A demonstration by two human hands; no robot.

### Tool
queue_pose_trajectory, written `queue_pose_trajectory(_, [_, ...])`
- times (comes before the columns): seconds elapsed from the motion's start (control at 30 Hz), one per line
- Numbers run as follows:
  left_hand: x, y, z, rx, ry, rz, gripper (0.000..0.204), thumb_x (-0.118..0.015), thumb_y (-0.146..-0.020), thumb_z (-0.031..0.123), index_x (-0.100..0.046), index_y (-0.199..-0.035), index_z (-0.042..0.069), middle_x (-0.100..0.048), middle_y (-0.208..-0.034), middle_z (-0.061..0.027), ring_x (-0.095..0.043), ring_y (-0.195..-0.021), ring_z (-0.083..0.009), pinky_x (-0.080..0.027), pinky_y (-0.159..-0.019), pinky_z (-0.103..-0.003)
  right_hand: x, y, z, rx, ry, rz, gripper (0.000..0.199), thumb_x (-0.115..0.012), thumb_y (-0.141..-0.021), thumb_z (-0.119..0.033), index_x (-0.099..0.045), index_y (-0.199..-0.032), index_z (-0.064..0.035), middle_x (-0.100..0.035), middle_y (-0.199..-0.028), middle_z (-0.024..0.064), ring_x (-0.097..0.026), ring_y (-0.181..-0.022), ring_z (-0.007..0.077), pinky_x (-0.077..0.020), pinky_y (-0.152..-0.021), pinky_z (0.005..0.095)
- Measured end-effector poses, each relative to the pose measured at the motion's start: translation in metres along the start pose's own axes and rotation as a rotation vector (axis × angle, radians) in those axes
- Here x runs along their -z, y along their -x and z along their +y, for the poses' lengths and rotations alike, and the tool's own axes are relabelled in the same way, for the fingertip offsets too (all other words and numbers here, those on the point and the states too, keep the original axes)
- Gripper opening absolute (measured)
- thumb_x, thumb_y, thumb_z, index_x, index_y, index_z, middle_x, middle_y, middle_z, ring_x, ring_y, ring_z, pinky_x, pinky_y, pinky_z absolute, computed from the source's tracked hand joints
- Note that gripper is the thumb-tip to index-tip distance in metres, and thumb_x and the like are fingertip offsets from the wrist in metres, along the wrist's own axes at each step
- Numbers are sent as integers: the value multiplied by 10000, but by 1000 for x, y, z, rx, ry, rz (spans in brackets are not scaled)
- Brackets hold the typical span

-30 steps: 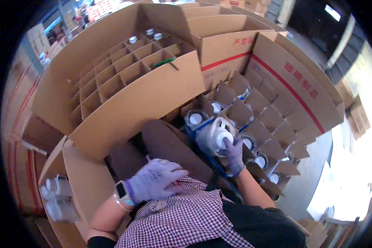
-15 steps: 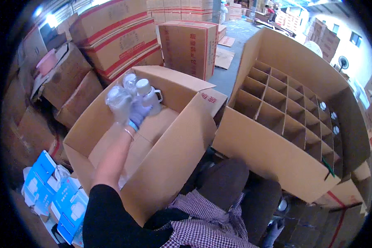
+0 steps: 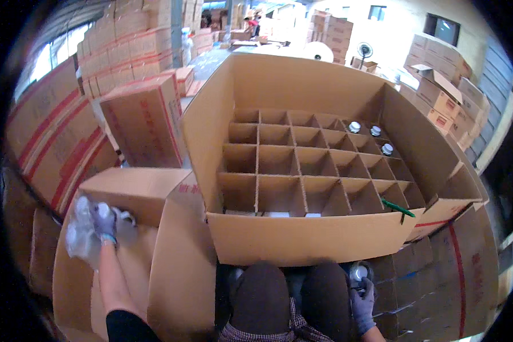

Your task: The person repeatedly picks up white thermos bottles, places them into a compartmentalized cardboard box, and wraps each one in a clear plastic bag. The person handles the thermoses one at a time, ensuring each is individually bagged before placing it into the box.

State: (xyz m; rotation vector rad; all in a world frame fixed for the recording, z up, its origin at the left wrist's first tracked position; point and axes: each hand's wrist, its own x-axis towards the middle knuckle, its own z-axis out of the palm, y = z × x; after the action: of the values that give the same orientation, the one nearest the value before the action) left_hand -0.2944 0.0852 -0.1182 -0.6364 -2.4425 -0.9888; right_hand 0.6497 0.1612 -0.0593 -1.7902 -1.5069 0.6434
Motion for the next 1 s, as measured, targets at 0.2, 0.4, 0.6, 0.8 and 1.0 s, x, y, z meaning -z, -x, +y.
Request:
queue_pose_trajectory(0.2, [163,70,110,-85,327,138,776,-831,-714,157,-463,-1389,46,-564,-1334,-155,-525,-1254,-306,-394,-1091,-421,27,-9,-95,223,-136,-39,626,-715,-828,-93,-448,-1388,-6,-572,-1257,185,-600,-1117,265,-505,-955,366])
queue_pose_trajectory(0.4, [414,165,387,-746,432,148,713,-857,-681,233,-556,-1295,30,-620,-1231,-148,-592,-1137,-315,-454,-1023,-436,59,20,-196,433,-531,-323,709,-764,-803,-102,-414,-1411,-5,-482,-1359,177,-604,-1136,254,-540,-919,358])
queue_pose_trajectory(0.6, [429,324,485,-1331,460,-523,799,-863,-660,472,-589,-1281,51,-604,-1287,-183,-598,-1140,-369,-475,-969,-502,89,79,-232,697,-782,-576,1045,-920,-655,-245,-323,-1478,0,-471,-1378,205,-542,-1246,307,-491,-1012,430])
queue_pose_trajectory(0.8, [356,418,402,-1043,436,-697,939,-865,-642,521,-523,-1374,43,-519,-1397,-216,-491,-1297,-399,-389,-1100,-527,49,85,-98,296,-520,-703,639,-774,-836,-408,-553,-1305,-34,-638,-1176,184,-633,-1106,270,-509,-961,399])
queue_pose_trajectory(1.0, [230,426,204,-158,565,-1066,810,-736,-838,496,-458,-1404,-14,-549,-1374,-195,-526,-1256,-325,-440,-1059,-426,46,101,-89,-33,-612,-482,609,-789,-838,-376,-513,-1255,-29,-602,-1216,178,-630,-1086,309,-514,-952,413])
